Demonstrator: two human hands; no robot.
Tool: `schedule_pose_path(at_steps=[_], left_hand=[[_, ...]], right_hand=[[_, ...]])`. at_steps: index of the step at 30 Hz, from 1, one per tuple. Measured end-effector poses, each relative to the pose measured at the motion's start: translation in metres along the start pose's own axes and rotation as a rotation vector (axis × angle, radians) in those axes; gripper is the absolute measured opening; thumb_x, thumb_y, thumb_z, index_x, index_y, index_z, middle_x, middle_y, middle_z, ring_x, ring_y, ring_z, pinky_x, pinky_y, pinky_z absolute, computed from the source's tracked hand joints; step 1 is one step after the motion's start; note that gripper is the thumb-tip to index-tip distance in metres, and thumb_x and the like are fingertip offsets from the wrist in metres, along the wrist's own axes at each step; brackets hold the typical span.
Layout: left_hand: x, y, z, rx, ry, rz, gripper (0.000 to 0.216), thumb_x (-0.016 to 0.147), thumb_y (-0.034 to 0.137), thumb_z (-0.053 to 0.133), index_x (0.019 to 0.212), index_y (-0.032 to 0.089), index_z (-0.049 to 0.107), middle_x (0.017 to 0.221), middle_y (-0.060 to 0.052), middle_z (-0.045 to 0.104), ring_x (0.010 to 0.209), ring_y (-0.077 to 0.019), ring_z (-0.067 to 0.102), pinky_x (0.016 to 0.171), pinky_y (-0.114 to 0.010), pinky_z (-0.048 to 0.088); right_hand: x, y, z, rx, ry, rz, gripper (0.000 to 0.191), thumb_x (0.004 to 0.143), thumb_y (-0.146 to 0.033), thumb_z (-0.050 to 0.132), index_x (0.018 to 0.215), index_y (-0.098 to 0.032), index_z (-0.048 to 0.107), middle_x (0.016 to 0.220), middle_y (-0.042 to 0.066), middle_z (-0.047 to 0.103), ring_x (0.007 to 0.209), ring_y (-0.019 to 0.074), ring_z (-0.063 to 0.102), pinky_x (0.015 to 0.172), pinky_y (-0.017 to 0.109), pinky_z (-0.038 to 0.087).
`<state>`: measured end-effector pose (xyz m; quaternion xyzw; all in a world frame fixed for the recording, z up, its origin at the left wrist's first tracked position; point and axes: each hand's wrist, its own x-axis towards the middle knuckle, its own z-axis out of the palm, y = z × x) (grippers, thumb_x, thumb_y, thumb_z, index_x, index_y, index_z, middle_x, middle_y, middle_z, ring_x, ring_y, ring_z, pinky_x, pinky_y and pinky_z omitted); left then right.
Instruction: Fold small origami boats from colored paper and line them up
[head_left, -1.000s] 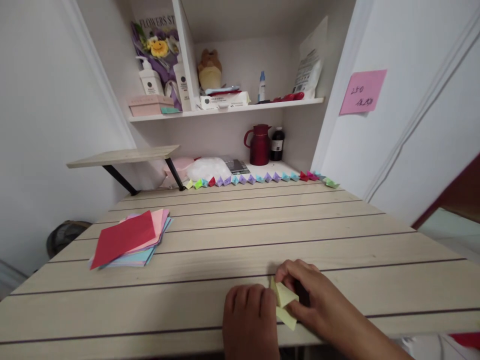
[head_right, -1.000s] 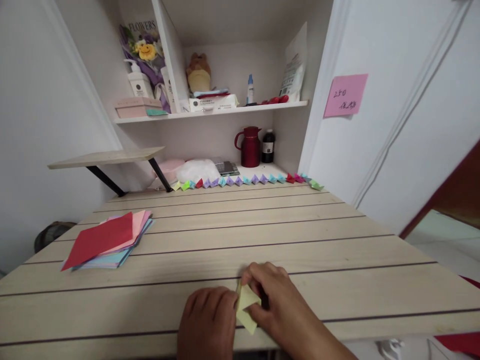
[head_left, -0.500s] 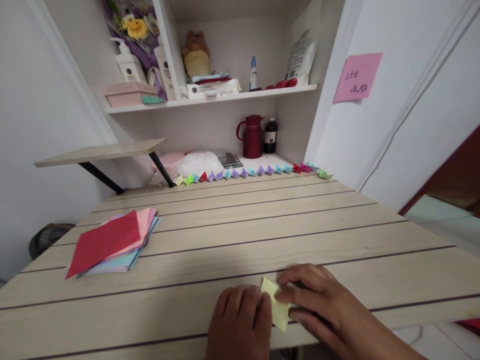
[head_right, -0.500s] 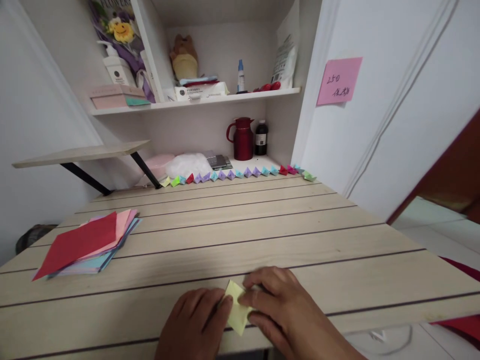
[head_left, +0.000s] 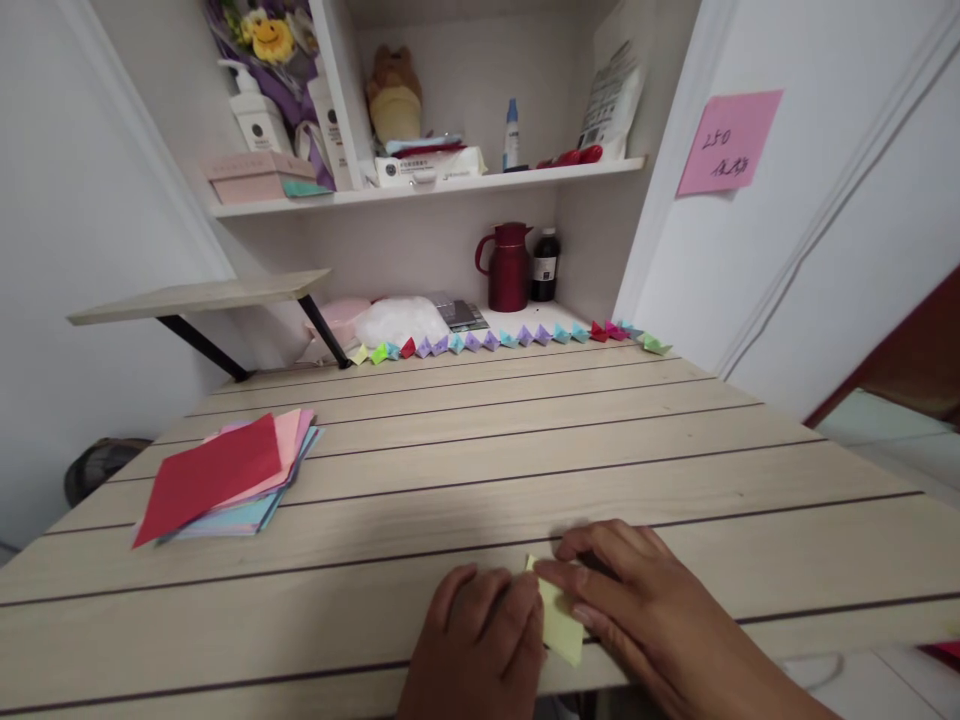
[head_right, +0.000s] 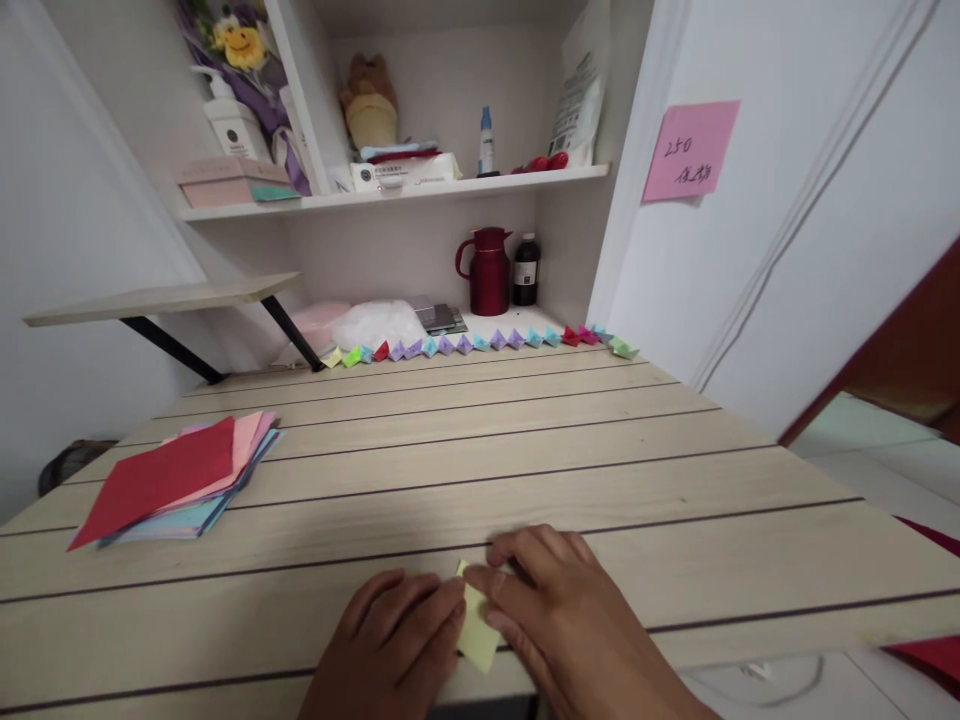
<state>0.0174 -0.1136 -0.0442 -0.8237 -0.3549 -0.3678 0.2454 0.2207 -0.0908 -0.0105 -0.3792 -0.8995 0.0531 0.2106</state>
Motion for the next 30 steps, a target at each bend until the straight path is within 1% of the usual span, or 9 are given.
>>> schedule_pose_path(at_steps=[5, 8, 11, 14, 16, 18, 23, 27, 30], left_hand=[[-0.002, 0.001, 0.0, -0.022, -0.012, -0.025, 0.037, 0.098, 0.019, 0.032, 0.085, 0.021, 0.066, 0.099, 0.001, 0.073, 0.09, -0.0143, 0.062, 0.092, -0.033, 0.038], [-0.006, 0.002, 0.0, -0.055, -0.04, -0.068, 0.035, 0.098, 0.019, 0.033, 0.081, 0.021, 0.064, 0.101, 0.001, 0.073, 0.094, -0.0141, 0.062, 0.097, -0.033, 0.035], [-0.009, 0.002, -0.002, -0.098, -0.087, -0.134, 0.03, 0.097, 0.018, 0.037, 0.081, 0.022, 0.062, 0.106, 0.002, 0.073, 0.099, -0.0136, 0.061, 0.101, -0.035, 0.033], [-0.01, 0.0, -0.01, -0.119, -0.189, -0.144, 0.02, 0.094, 0.017, 0.043, 0.089, 0.023, 0.062, 0.11, 0.003, 0.072, 0.102, -0.0139, 0.062, 0.097, -0.036, 0.038], [-0.008, -0.003, -0.017, -0.125, -0.262, -0.114, 0.014, 0.092, 0.017, 0.048, 0.095, 0.023, 0.061, 0.113, 0.002, 0.071, 0.103, -0.0148, 0.063, 0.093, -0.036, 0.042], [-0.007, -0.004, -0.023, -0.145, -0.294, -0.102, 0.011, 0.091, 0.02, 0.052, 0.098, 0.023, 0.059, 0.113, 0.002, 0.071, 0.103, -0.016, 0.064, 0.089, -0.036, 0.046], [-0.008, -0.002, -0.032, -0.187, -0.276, -0.174, 0.032, 0.089, 0.025, 0.055, 0.12, 0.017, 0.052, 0.11, -0.004, 0.072, 0.101, -0.0191, 0.065, 0.088, -0.04, 0.049], [-0.009, 0.003, -0.04, -0.255, -0.301, -0.197, 0.025, 0.086, 0.029, 0.061, 0.111, 0.022, 0.059, 0.114, -0.002, 0.07, 0.102, -0.0207, 0.065, 0.085, -0.04, 0.051], [-0.007, 0.006, -0.046, -0.294, -0.334, -0.281, 0.025, 0.082, 0.026, 0.066, 0.107, 0.024, 0.063, 0.112, -0.002, 0.071, 0.099, -0.0207, 0.065, 0.082, -0.038, 0.051]], right_hand=[[0.002, -0.002, 0.01, -0.106, 0.03, 0.059, 0.048, 0.084, -0.018, 0.062, 0.127, -0.04, 0.055, 0.108, 0.004, 0.064, 0.094, 0.0264, 0.057, 0.076, 0.042, 0.045], [-0.001, -0.001, 0.006, -0.042, -0.02, 0.066, 0.042, 0.088, -0.021, 0.057, 0.128, -0.036, 0.054, 0.113, 0.005, 0.063, 0.099, 0.026, 0.057, 0.08, 0.042, 0.046], [-0.008, 0.003, -0.001, 0.051, -0.061, 0.022, 0.042, 0.093, -0.028, 0.051, 0.134, -0.033, 0.047, 0.126, 0.006, 0.059, 0.112, 0.0248, 0.054, 0.09, 0.041, 0.046], [-0.015, 0.006, -0.004, 0.087, -0.08, -0.008, 0.046, 0.092, -0.036, 0.056, 0.137, -0.033, 0.045, 0.134, 0.004, 0.056, 0.12, 0.0243, 0.05, 0.097, 0.04, 0.044], [-0.017, 0.005, -0.004, 0.092, -0.077, -0.019, 0.045, 0.091, -0.035, 0.058, 0.135, -0.034, 0.047, 0.133, 0.003, 0.058, 0.12, 0.0242, 0.051, 0.097, 0.039, 0.044], [-0.019, 0.001, -0.002, 0.086, -0.058, -0.025, 0.043, 0.09, -0.033, 0.058, 0.132, -0.033, 0.051, 0.13, 0.004, 0.06, 0.119, 0.0246, 0.053, 0.096, 0.039, 0.046], [-0.026, -0.011, 0.001, 0.064, -0.002, -0.02, 0.038, 0.088, -0.034, 0.061, 0.125, -0.031, 0.057, 0.13, 0.005, 0.061, 0.12, 0.0255, 0.053, 0.097, 0.042, 0.045], [-0.028, -0.017, 0.0, 0.079, -0.034, 0.023, 0.034, 0.09, -0.039, 0.058, 0.123, -0.031, 0.056, 0.132, 0.005, 0.059, 0.122, 0.0257, 0.05, 0.098, 0.044, 0.043], [-0.025, -0.02, -0.001, 0.1, -0.057, 0.063, 0.028, 0.091, -0.037, 0.057, 0.118, -0.03, 0.058, 0.131, 0.006, 0.059, 0.121, 0.0256, 0.05, 0.097, 0.045, 0.043]])
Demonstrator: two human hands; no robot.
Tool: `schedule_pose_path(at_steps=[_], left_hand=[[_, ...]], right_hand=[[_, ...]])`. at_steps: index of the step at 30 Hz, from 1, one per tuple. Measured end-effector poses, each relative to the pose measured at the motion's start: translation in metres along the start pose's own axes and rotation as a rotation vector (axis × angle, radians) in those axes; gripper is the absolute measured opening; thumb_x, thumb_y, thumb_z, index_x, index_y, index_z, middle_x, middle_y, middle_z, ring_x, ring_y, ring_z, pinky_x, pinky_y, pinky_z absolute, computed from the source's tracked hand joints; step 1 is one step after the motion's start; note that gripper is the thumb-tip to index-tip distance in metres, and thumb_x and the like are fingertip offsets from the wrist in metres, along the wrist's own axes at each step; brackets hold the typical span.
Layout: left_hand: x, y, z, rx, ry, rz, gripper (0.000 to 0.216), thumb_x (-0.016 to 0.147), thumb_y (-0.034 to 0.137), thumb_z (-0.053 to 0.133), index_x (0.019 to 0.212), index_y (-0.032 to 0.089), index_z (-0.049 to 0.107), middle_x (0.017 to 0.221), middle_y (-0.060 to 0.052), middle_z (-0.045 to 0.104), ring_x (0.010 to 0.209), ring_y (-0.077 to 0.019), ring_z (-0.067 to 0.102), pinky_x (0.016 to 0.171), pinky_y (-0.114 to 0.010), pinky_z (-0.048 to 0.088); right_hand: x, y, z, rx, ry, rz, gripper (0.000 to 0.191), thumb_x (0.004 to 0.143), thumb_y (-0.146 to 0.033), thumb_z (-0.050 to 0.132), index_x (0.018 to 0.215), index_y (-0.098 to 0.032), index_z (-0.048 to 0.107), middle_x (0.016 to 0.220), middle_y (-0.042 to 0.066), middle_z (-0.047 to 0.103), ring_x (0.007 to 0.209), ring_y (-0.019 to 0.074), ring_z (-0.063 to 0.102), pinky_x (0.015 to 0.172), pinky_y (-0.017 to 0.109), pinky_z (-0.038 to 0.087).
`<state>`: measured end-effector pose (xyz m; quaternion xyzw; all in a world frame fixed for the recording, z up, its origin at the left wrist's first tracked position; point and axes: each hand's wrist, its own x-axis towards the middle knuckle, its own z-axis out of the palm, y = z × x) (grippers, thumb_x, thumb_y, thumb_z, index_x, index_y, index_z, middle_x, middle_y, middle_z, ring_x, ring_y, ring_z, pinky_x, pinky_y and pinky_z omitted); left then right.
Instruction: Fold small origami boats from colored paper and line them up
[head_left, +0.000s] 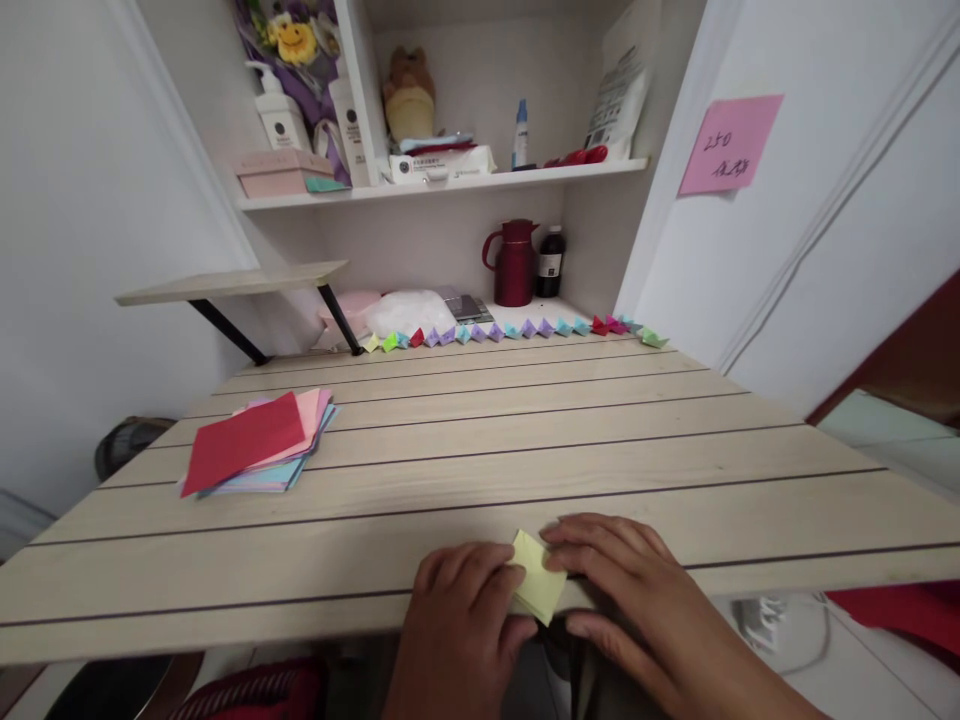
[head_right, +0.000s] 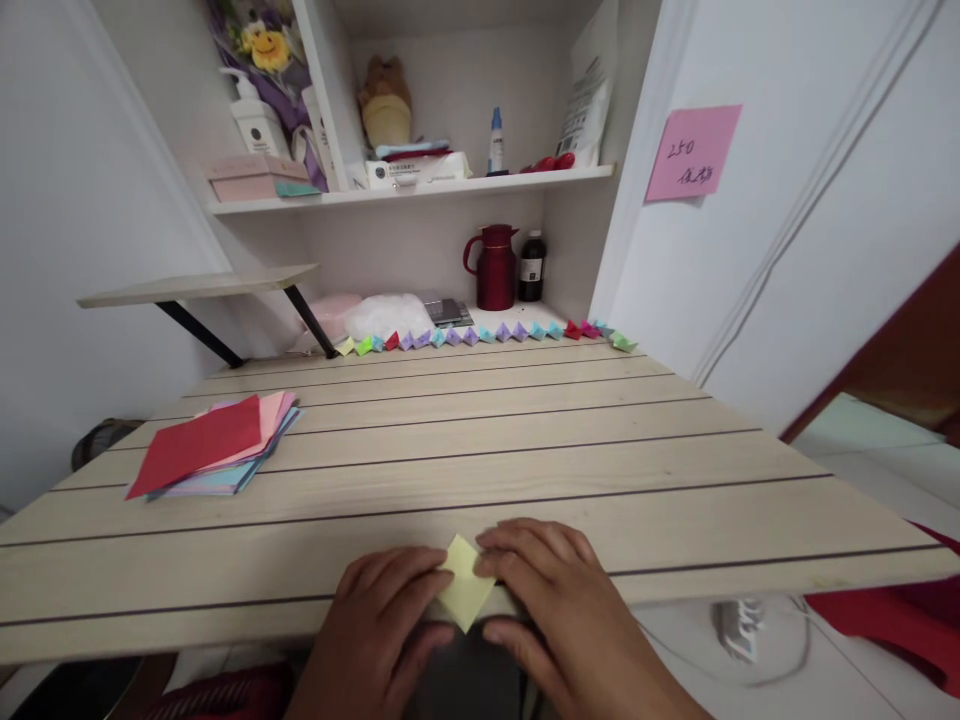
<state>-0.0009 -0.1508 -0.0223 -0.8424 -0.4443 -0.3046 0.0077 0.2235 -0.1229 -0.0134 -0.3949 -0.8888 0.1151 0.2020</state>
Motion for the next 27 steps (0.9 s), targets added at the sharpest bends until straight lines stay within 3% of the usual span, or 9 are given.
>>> schedule_pose_path(at_steps=[6, 12, 17, 22, 27], left_hand=[[0.007, 0.006, -0.004, -0.06, -0.048, -0.231, 0.022, 0.076, 0.014, 0.069, 0.096, 0.023, 0.069, 0.095, -0.003, 0.069, 0.09, -0.0219, 0.062, 0.077, -0.04, 0.05], [0.012, 0.004, -0.003, -0.155, 0.006, -0.304, 0.022, 0.071, 0.015, 0.075, 0.089, 0.026, 0.072, 0.089, 0.0, 0.068, 0.086, -0.0206, 0.06, 0.076, -0.038, 0.048], [0.014, 0.002, -0.006, -0.19, -0.039, -0.313, 0.033, 0.06, 0.028, 0.086, 0.091, 0.028, 0.073, 0.09, 0.0, 0.068, 0.087, -0.0221, 0.06, 0.078, -0.04, 0.046], [0.017, 0.001, -0.002, -0.191, -0.036, -0.392, 0.014, 0.073, 0.018, 0.074, 0.082, 0.029, 0.074, 0.084, 0.002, 0.067, 0.085, -0.0195, 0.061, 0.077, -0.038, 0.043], [0.017, 0.001, 0.001, -0.205, 0.002, -0.397, 0.012, 0.076, 0.019, 0.072, 0.081, 0.029, 0.073, 0.082, 0.003, 0.066, 0.083, -0.0184, 0.06, 0.077, -0.037, 0.041]], right_hand=[[0.008, -0.004, 0.003, 0.034, 0.042, 0.064, 0.016, 0.09, -0.032, 0.057, 0.106, -0.03, 0.061, 0.119, 0.004, 0.064, 0.113, 0.0249, 0.054, 0.091, 0.043, 0.043], [0.01, -0.005, 0.004, 0.07, 0.064, 0.091, 0.016, 0.095, -0.029, 0.047, 0.1, -0.03, 0.062, 0.113, 0.003, 0.066, 0.109, 0.024, 0.056, 0.089, 0.043, 0.044], [0.01, -0.002, 0.004, 0.073, 0.064, 0.063, 0.015, 0.088, -0.035, 0.061, 0.102, -0.03, 0.062, 0.116, 0.003, 0.066, 0.11, 0.0252, 0.056, 0.089, 0.043, 0.044], [0.011, -0.001, 0.005, 0.087, 0.055, 0.092, 0.011, 0.089, -0.031, 0.06, 0.1, -0.031, 0.061, 0.115, 0.001, 0.066, 0.11, 0.0245, 0.055, 0.09, 0.043, 0.041], [0.018, -0.006, 0.009, 0.065, 0.099, 0.136, 0.011, 0.094, -0.028, 0.051, 0.091, -0.028, 0.062, 0.105, 0.001, 0.066, 0.101, 0.0234, 0.057, 0.085, 0.042, 0.041]])
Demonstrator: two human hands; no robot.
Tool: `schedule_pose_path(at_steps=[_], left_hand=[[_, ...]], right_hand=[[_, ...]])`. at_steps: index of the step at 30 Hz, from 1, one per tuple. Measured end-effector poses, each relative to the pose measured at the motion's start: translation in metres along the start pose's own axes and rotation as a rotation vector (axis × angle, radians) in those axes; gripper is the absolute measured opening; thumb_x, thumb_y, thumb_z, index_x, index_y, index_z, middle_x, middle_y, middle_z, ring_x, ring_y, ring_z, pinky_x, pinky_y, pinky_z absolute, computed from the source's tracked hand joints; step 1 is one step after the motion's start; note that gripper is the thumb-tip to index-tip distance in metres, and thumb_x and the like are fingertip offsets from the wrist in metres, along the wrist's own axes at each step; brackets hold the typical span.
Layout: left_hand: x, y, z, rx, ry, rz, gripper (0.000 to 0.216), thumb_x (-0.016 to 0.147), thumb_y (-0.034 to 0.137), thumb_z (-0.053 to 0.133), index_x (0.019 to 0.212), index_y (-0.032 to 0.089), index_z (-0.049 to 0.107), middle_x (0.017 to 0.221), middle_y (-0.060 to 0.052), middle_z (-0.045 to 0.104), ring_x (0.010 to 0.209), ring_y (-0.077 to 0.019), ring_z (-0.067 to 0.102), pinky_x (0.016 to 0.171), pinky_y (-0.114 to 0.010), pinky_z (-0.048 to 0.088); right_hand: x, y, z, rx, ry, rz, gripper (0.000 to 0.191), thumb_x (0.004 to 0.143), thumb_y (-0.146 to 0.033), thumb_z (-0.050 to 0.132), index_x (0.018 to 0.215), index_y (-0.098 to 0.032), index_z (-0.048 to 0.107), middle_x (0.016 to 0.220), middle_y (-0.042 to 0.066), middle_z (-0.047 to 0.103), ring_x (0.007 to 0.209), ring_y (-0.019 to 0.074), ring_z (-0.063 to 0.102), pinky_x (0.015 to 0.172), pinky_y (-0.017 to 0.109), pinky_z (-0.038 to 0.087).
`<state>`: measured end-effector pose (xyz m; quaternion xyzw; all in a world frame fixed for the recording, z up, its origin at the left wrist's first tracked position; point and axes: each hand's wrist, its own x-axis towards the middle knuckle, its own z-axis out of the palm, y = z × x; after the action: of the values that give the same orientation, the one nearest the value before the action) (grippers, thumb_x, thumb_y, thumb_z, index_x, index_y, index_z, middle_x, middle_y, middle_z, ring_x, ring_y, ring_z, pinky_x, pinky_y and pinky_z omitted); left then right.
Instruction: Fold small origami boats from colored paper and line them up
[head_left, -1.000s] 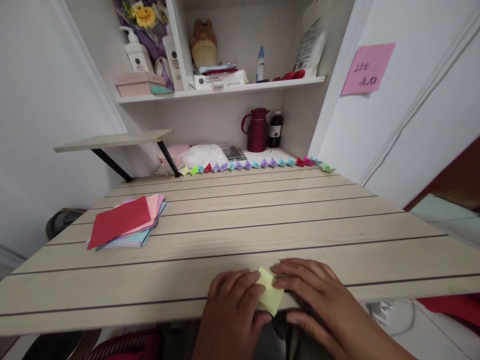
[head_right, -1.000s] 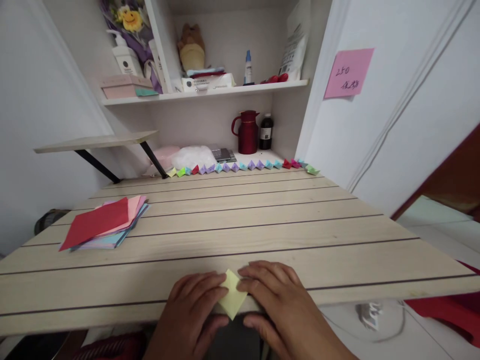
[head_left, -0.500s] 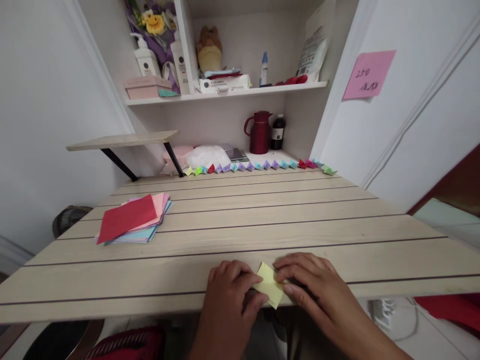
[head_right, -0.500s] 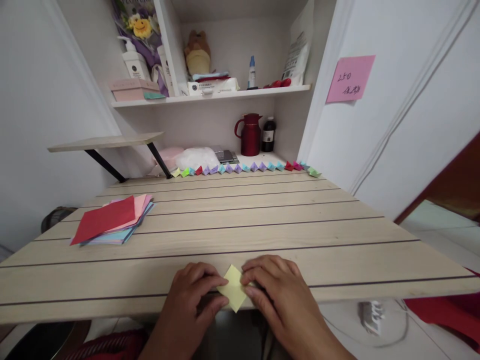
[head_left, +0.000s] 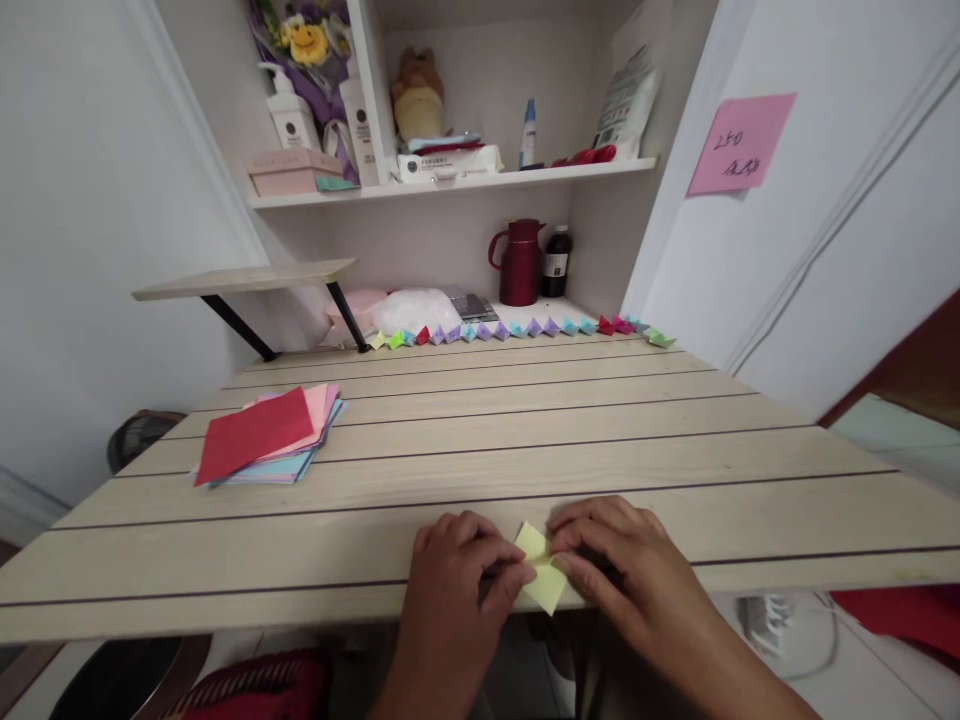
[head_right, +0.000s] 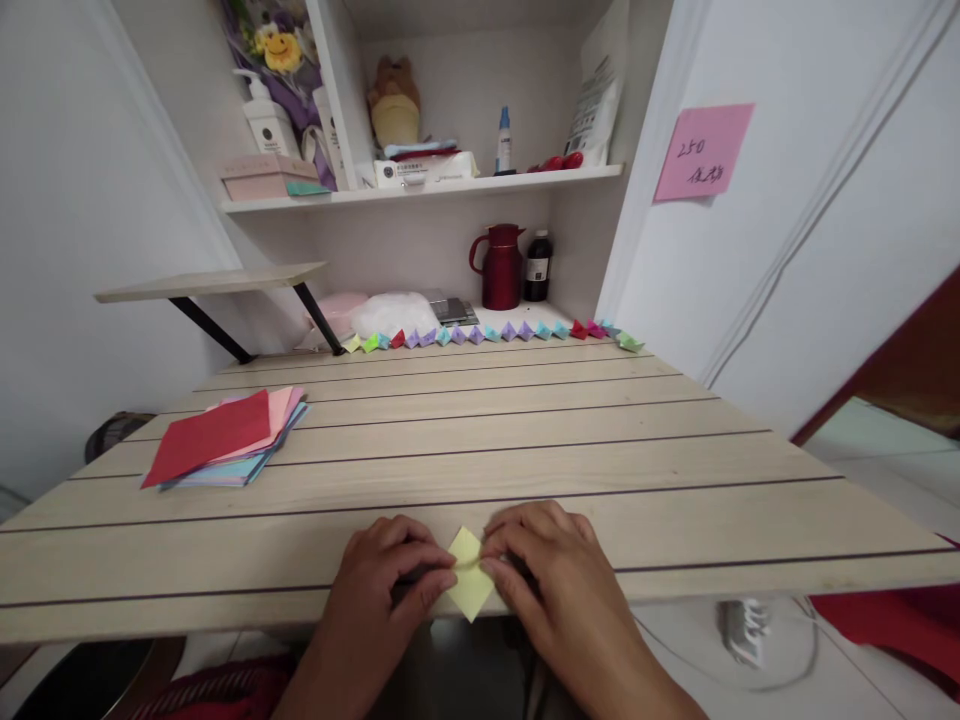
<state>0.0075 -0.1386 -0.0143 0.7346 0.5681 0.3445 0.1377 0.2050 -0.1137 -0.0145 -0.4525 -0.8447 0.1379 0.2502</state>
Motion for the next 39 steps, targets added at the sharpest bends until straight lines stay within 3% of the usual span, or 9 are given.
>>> schedule_pose_path(at_steps=[8, 19, 24, 28, 30, 33, 36, 39], left_hand=[[0.003, 0.0, 0.009, 0.069, 0.096, -0.038, 0.012, 0.078, 0.016, 0.068, 0.069, 0.024, 0.067, 0.074, 0.003, 0.065, 0.078, -0.0185, 0.059, 0.073, -0.037, 0.039], [0.003, 0.002, 0.02, 0.243, 0.17, -0.061, 0.008, 0.077, 0.018, 0.067, 0.073, 0.021, 0.061, 0.08, 0.0, 0.061, 0.082, -0.0219, 0.056, 0.077, -0.042, 0.039], [0.002, 0.004, 0.022, 0.315, 0.178, -0.06, 0.009, 0.076, 0.015, 0.063, 0.076, 0.021, 0.057, 0.079, 0.0, 0.057, 0.08, -0.0217, 0.054, 0.079, -0.044, 0.04], [0.001, 0.001, 0.025, 0.33, 0.218, -0.031, 0.012, 0.075, 0.013, 0.063, 0.079, 0.022, 0.056, 0.081, 0.0, 0.06, 0.083, -0.0221, 0.056, 0.081, -0.045, 0.042], [0.001, -0.002, 0.027, 0.346, 0.258, 0.029, 0.012, 0.077, 0.014, 0.063, 0.086, 0.022, 0.059, 0.094, -0.003, 0.065, 0.093, -0.0235, 0.058, 0.085, -0.046, 0.042], [-0.002, -0.007, 0.026, 0.435, 0.325, 0.231, 0.022, 0.086, 0.018, 0.057, 0.106, 0.025, 0.061, 0.125, -0.005, 0.062, 0.116, -0.0252, 0.054, 0.096, -0.05, 0.038], [-0.008, -0.01, 0.02, 0.57, 0.248, 0.468, 0.034, 0.09, 0.039, 0.054, 0.12, 0.024, 0.058, 0.133, -0.003, 0.059, 0.124, -0.0265, 0.049, 0.102, -0.054, 0.034], [-0.015, -0.012, 0.018, 0.664, 0.141, 0.549, 0.063, 0.083, 0.064, 0.051, 0.127, 0.019, 0.056, 0.137, -0.006, 0.056, 0.125, -0.0291, 0.048, 0.102, -0.056, 0.037]], right_hand=[[0.007, -0.002, 0.009, -0.089, 0.069, 0.017, 0.014, 0.093, -0.025, 0.049, 0.084, -0.024, 0.06, 0.09, 0.004, 0.063, 0.087, 0.0238, 0.056, 0.075, 0.039, 0.04], [0.014, -0.011, 0.022, -0.256, 0.147, 0.074, 0.016, 0.091, -0.029, 0.053, 0.076, -0.023, 0.053, 0.082, 0.004, 0.057, 0.079, 0.0248, 0.052, 0.07, 0.039, 0.039], [0.011, -0.004, 0.024, -0.206, 0.154, 0.074, 0.005, 0.09, -0.026, 0.055, 0.092, -0.022, 0.054, 0.09, 0.005, 0.06, 0.081, 0.0244, 0.054, 0.071, 0.038, 0.041], [0.009, -0.002, 0.02, -0.177, 0.141, -0.008, 0.02, 0.09, -0.018, 0.052, 0.107, -0.027, 0.059, 0.098, 0.005, 0.061, 0.086, 0.0222, 0.057, 0.072, 0.035, 0.043], [0.009, -0.003, 0.018, -0.187, 0.137, -0.047, 0.027, 0.089, -0.015, 0.053, 0.109, -0.031, 0.062, 0.095, 0.003, 0.061, 0.083, 0.0209, 0.057, 0.07, 0.033, 0.042], [0.011, -0.005, 0.017, -0.214, 0.143, -0.054, 0.027, 0.087, -0.014, 0.056, 0.1, -0.034, 0.068, 0.089, 0.002, 0.061, 0.08, 0.021, 0.056, 0.068, 0.034, 0.041], [0.012, -0.005, 0.017, -0.248, 0.127, -0.052, 0.024, 0.086, -0.014, 0.058, 0.096, -0.033, 0.069, 0.087, 0.003, 0.061, 0.079, 0.0215, 0.055, 0.068, 0.034, 0.04], [0.008, -0.004, 0.015, -0.251, 0.119, -0.084, 0.031, 0.087, -0.013, 0.056, 0.107, -0.034, 0.067, 0.092, 0.003, 0.063, 0.083, 0.0215, 0.056, 0.07, 0.035, 0.041]])
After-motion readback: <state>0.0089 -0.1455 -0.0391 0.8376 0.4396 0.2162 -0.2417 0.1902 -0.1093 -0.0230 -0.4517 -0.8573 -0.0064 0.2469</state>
